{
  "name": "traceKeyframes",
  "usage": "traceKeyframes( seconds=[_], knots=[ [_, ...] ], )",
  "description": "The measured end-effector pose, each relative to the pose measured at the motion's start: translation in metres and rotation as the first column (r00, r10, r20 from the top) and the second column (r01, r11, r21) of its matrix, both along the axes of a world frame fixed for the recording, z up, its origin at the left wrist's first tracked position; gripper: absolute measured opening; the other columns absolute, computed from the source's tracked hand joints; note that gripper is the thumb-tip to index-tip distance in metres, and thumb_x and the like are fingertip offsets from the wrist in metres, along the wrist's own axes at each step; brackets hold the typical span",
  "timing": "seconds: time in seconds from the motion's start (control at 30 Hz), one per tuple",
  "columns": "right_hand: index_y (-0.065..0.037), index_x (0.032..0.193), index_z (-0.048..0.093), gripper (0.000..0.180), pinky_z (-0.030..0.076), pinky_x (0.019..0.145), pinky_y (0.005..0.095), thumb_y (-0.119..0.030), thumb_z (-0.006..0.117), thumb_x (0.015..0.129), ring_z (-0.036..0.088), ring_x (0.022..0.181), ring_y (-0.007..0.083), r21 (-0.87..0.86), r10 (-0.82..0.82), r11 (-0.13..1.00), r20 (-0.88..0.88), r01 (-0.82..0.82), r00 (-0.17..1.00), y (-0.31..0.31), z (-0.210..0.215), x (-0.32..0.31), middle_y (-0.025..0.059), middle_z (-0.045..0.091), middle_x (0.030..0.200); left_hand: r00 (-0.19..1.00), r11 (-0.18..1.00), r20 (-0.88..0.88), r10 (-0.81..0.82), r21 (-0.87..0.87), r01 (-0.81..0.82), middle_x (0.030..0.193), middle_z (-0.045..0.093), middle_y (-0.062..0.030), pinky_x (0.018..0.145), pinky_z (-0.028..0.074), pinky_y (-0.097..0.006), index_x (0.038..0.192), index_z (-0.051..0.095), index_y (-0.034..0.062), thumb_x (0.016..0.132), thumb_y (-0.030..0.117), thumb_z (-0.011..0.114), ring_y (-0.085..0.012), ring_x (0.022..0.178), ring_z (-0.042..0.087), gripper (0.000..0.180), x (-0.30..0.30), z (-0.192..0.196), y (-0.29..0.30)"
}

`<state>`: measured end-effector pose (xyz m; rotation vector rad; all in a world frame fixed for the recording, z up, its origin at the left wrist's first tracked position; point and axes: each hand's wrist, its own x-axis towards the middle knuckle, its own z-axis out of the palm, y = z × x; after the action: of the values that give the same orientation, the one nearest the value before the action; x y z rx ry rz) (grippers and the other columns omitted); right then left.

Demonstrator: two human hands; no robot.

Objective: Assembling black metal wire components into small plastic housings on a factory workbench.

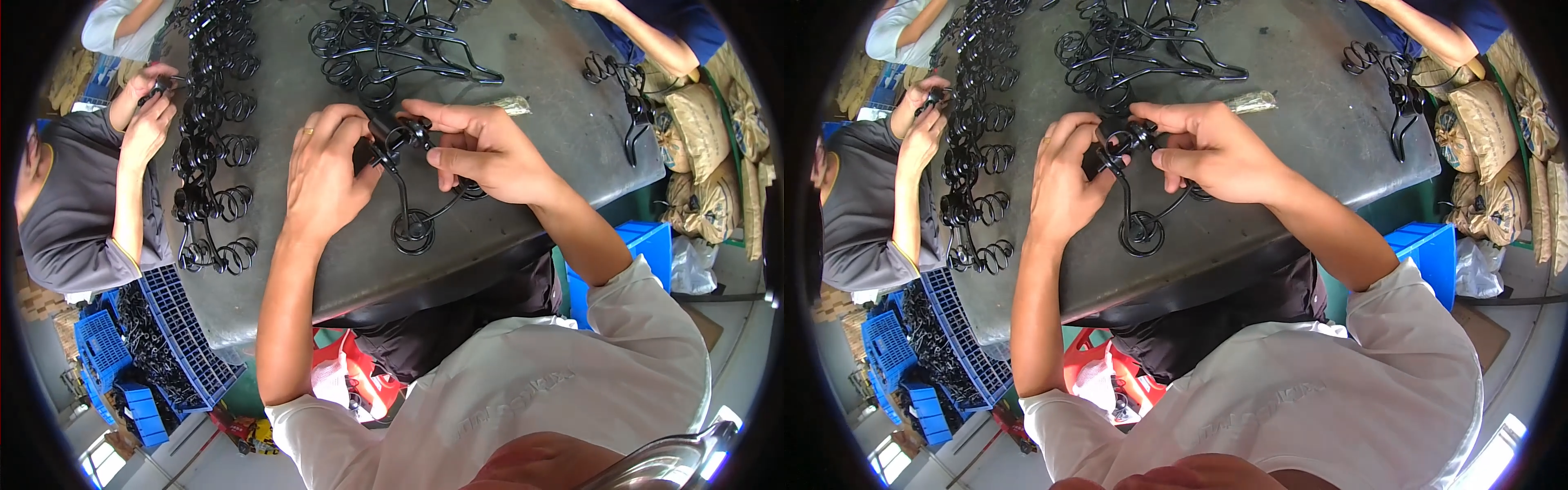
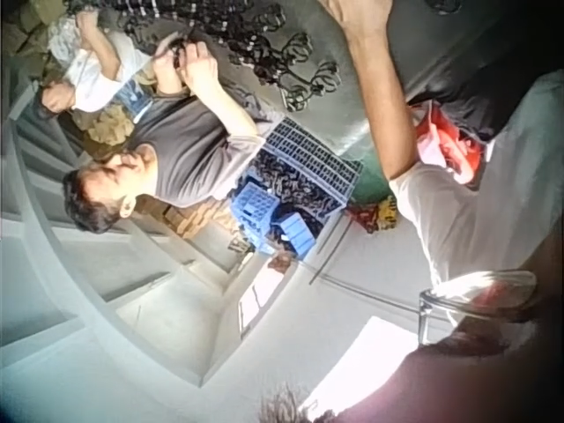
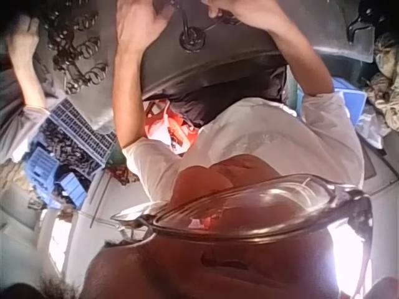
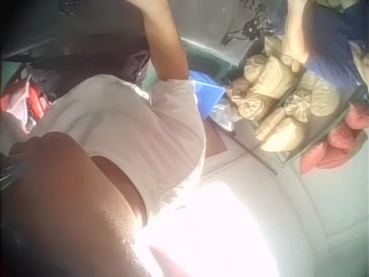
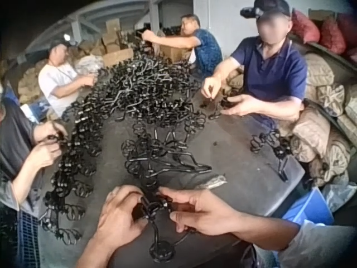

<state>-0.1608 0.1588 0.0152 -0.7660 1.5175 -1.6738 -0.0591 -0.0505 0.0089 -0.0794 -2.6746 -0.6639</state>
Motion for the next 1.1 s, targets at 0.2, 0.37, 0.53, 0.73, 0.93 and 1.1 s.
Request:
traceKeyframes(
  seconds=[0.2,0.37,0.53,0.73,0.93,1.1],
  knots=[
    [0.003,0.147,0.047,0.056,0.051,0.063,0.0251,0.006,0.060,0.092,0.063,0.068,0.0095,-0.018,0.049,0.999,-0.002,-0.049,0.999,0.004,-0.003,-0.005,0.0062,0.068,0.106,0.997,0.990,0.067,-0.040,0.135,0.031,0.100,0.066,-0.0090,0.083,0.051,-0.041,0.100,0.066,0.0030,0.069,-0.004,0.074,-0.0298,0.092,0.064,0.032,0.003,0.003,0.007],
    [-0.001,0.147,0.049,0.057,0.053,0.066,0.0251,0.008,0.060,0.092,0.063,0.070,0.0093,-0.041,0.094,0.995,0.026,-0.093,0.995,0.002,-0.009,-0.007,0.0084,0.067,0.126,0.994,0.896,0.099,0.049,0.435,-0.087,0.110,0.069,-0.0104,0.068,0.056,-0.032,0.110,0.067,0.0032,0.077,-0.010,0.070,-0.0195,0.081,0.069,0.036,0.022,-0.005,0.009],
    [0.001,0.147,0.048,0.057,0.053,0.065,0.0259,0.007,0.060,0.092,0.063,0.070,0.0103,-0.040,0.019,0.999,0.073,-0.016,0.997,0.002,-0.006,-0.010,0.0097,0.067,0.114,0.989,0.900,-0.041,0.145,0.421,-0.115,0.109,0.070,-0.0090,0.070,0.055,-0.024,0.114,0.071,0.0025,0.084,-0.010,0.070,-0.0115,0.082,0.068,0.032,0.036,-0.004,0.006],
    [0.005,0.148,0.045,0.058,0.052,0.064,0.0266,0.006,0.059,0.092,0.063,0.070,0.0109,-0.007,-0.028,1.000,0.015,0.028,0.999,-0.012,-0.001,-0.003,0.0072,0.065,0.099,0.966,0.528,0.101,0.239,0.821,-0.217,0.090,0.070,-0.0040,0.072,0.050,-0.019,0.114,0.072,-0.0019,0.089,-0.011,0.068,-0.0075,0.084,0.065,0.027,0.036,-0.007,-0.001],
    [0.006,0.149,0.041,0.059,0.051,0.063,0.0264,0.006,0.056,0.093,0.064,0.068,0.0110,0.073,-0.014,0.997,-0.089,0.021,0.996,-0.036,0.004,0.003,0.0036,0.062,0.086,0.987,0.570,0.082,0.137,0.808,-0.147,0.116,0.072,-0.0140,0.081,0.053,-0.021,0.131,0.062,-0.0023,0.088,-0.012,0.067,-0.0088,0.089,0.067,0.044,0.016,0.000,-0.022],
    [0.004,0.149,0.043,0.058,0.051,0.063,0.0261,0.005,0.057,0.093,0.063,0.066,0.0096,0.085,-0.089,0.992,-0.052,0.093,0.995,-0.035,0.002,0.009,0.0023,0.060,0.082,0.993,0.530,0.036,0.112,0.843,-0.090,0.113,0.073,-0.0149,0.088,0.056,-0.025,0.126,0.064,-0.0031,0.086,-0.014,0.070,-0.0140,0.100,0.070,0.042,0.021,-0.001,-0.033]
  ],
)
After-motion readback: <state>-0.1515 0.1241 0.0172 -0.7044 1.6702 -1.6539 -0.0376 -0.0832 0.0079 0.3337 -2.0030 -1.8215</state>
